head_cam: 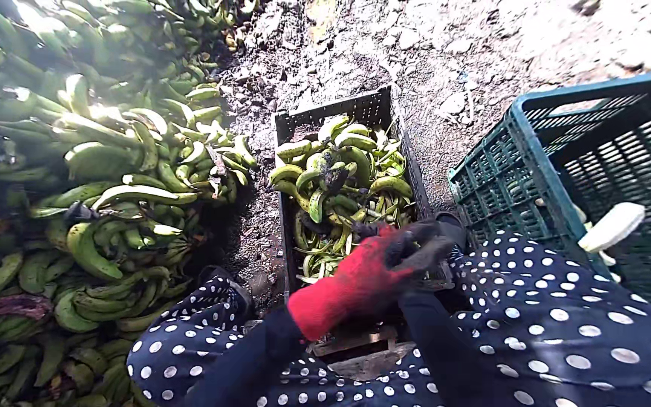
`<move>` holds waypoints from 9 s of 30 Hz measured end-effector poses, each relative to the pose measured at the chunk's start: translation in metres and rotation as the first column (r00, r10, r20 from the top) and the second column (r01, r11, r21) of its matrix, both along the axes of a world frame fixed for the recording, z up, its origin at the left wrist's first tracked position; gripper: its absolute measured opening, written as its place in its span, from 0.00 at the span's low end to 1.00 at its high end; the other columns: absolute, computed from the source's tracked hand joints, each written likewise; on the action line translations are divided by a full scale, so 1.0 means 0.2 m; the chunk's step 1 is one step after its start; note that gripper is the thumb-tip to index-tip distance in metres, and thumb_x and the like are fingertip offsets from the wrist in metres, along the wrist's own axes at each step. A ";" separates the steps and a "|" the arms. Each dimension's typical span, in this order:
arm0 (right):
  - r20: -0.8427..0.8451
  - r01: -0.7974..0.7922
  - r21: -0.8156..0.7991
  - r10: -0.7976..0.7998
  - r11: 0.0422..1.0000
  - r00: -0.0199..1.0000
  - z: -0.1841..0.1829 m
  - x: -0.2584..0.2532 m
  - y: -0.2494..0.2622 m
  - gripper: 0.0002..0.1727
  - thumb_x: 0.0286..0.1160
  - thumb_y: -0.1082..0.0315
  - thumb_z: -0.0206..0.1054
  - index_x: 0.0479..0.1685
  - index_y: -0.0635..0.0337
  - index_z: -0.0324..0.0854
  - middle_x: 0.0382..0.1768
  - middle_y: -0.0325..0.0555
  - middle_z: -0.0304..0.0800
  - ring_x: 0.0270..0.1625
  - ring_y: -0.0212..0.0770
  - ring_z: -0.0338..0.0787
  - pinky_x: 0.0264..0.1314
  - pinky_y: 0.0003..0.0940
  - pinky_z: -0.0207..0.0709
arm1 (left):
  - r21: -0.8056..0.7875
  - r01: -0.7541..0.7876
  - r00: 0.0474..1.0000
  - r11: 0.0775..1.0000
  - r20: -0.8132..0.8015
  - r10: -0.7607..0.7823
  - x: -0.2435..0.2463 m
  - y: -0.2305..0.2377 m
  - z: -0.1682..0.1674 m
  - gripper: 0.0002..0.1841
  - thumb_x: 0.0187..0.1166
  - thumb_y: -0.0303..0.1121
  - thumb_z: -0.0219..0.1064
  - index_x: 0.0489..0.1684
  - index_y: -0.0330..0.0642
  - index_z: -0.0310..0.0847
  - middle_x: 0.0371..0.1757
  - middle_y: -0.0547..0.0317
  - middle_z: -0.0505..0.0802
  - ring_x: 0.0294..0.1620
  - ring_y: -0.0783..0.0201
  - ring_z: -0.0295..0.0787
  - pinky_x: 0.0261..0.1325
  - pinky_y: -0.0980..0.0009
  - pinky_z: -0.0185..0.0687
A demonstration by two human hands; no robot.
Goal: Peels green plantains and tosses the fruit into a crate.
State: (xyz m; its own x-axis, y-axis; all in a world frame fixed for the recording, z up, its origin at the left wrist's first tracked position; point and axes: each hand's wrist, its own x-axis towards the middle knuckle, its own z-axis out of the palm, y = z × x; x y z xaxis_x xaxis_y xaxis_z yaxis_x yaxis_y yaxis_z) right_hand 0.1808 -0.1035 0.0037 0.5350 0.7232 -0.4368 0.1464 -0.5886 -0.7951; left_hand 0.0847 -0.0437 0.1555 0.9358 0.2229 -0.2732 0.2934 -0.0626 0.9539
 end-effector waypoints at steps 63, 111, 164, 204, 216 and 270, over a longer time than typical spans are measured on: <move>0.205 0.132 -0.230 -0.084 0.964 0.975 0.06 0.28 0.12 0.32 0.73 0.56 0.77 0.69 0.70 0.79 0.66 0.68 0.85 0.71 0.59 0.84 0.78 0.56 0.72 | 0.616 0.158 0.846 0.771 -0.488 0.217 -0.65 0.53 -0.41 0.34 0.89 0.58 0.48 0.90 0.50 0.61 0.71 0.39 0.85 0.70 0.40 0.83 0.73 0.39 0.72; 0.168 -0.288 -0.013 0.287 0.957 0.943 0.17 -0.25 -0.03 0.36 0.79 0.44 0.60 0.89 0.42 0.68 0.75 0.64 0.79 0.79 0.62 0.76 0.81 0.59 0.68 | -0.325 -0.646 0.665 0.690 0.203 0.718 -0.42 0.42 -0.60 0.32 0.89 0.60 0.37 0.58 0.45 0.82 0.36 0.67 0.93 0.34 0.76 0.88 0.38 0.77 0.85; 0.251 0.002 -0.203 0.050 0.979 0.967 0.16 -0.18 0.20 0.25 0.88 0.47 0.57 0.74 0.50 0.81 0.67 0.63 0.86 0.74 0.65 0.80 0.75 0.68 0.68 | -0.029 -0.950 0.310 0.312 0.068 0.948 -0.36 0.42 -0.67 0.22 0.93 0.29 0.41 0.79 0.28 0.65 0.68 0.36 0.83 0.65 0.57 0.81 0.70 0.61 0.77; 0.506 -0.064 0.086 0.012 0.994 0.862 0.09 -0.47 0.17 0.36 0.72 0.38 0.61 0.76 0.50 0.83 0.71 0.69 0.81 0.77 0.74 0.74 0.76 0.71 0.64 | -0.371 -0.926 0.153 0.068 -0.205 0.967 -0.39 0.45 -0.52 0.28 0.96 0.48 0.32 0.78 0.36 0.64 0.64 0.42 0.80 0.59 0.57 0.79 0.61 0.58 0.78; 0.517 -0.104 -0.142 0.164 0.984 0.840 0.26 -0.33 0.17 0.40 0.68 0.30 0.65 0.78 0.42 0.80 0.76 0.65 0.77 0.83 0.72 0.68 0.80 0.74 0.56 | -0.431 -0.838 0.430 0.335 -0.142 0.892 -0.38 0.49 -0.54 0.30 0.94 0.54 0.31 0.57 0.41 0.76 0.33 0.59 0.83 0.31 0.68 0.81 0.36 0.69 0.80; 0.487 -0.345 -0.021 0.311 0.938 0.816 0.22 -0.14 0.05 0.40 0.65 0.26 0.62 0.73 0.38 0.84 0.71 0.59 0.82 0.78 0.69 0.73 0.70 0.75 0.65 | -0.384 -0.739 0.611 0.553 -0.036 0.791 -0.41 0.46 -0.50 0.26 0.94 0.52 0.39 0.49 0.45 0.83 0.27 0.63 0.88 0.25 0.72 0.84 0.29 0.74 0.81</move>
State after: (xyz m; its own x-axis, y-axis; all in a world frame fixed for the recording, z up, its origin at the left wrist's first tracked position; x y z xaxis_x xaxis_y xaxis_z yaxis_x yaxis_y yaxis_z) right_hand 0.1528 -0.0945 0.0480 0.3896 0.9109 -0.1361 0.6913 -0.3869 -0.6103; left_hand 0.0027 0.0492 0.0547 0.4846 0.7919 -0.3715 -0.0453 0.4469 0.8935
